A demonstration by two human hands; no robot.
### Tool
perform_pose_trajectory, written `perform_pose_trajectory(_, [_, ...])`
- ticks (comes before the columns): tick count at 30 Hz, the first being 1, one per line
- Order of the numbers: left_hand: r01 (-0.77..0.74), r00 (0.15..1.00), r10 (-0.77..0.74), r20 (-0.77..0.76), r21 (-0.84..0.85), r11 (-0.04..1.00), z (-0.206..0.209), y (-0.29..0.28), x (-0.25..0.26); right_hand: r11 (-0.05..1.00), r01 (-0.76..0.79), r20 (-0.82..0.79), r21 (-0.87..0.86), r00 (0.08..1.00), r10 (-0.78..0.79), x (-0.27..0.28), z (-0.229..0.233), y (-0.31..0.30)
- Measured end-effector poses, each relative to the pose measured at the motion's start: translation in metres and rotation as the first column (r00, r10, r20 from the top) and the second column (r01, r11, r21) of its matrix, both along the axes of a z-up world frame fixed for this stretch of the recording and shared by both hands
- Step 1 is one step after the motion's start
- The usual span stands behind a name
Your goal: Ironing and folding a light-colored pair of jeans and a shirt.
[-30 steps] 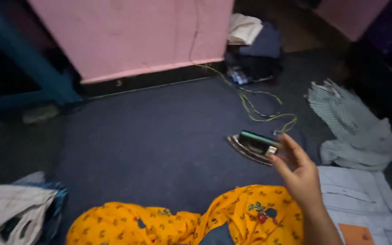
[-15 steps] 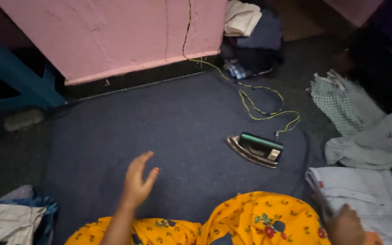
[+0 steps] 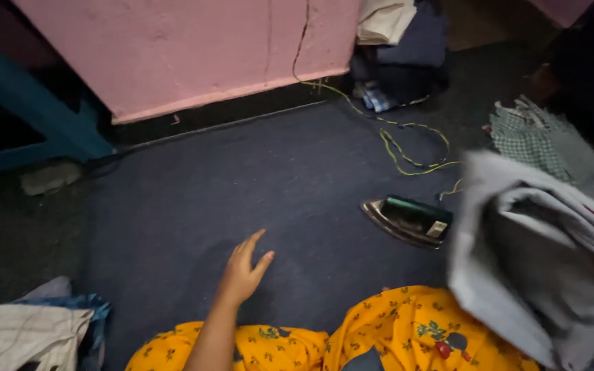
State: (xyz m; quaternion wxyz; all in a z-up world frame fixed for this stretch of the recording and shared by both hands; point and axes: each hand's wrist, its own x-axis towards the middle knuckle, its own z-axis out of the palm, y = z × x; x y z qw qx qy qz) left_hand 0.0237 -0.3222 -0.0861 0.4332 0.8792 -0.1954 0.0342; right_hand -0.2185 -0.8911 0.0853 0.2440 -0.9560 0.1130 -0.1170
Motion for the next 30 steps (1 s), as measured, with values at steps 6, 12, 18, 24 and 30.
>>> perform_pose_trajectory(6, [-0.158,0.938,0.013,-0.347,-0.394,0.905,-0.06,0.014,0.024,0.897,-0.391,0.141,0.205,0.919,0.368,0.09,0.025,0.148])
perform_pose_trajectory(12, [-0.566,0.731,0.043,-0.681,-0.569,0.597,-0.085,0.041,0.034,0.877,-0.341,-0.303,0.339,0.842,0.445,0.191,0.014,0.228])
perform_pose_trajectory(18, [-0.501,0.769,0.51,-0.386,0.133,0.855,-0.145,0.048,0.038,0.991,-0.108,-0.189,0.08,0.974,0.122,0.23,-0.118,0.16])
perform_pose_trajectory(24, [-0.157,0.906,0.328,-0.268,0.506,0.848,-0.117,0.029,0.014,0.991,0.047,-0.207,-0.124,0.976,-0.072,0.253,-0.208,0.087])
perform_pose_trajectory(30, [-0.164,0.951,0.291,-0.104,0.626,0.762,-0.124,0.036,0.009,0.965,0.112,-0.3,-0.237,0.936,-0.182,0.266,-0.195,0.108])
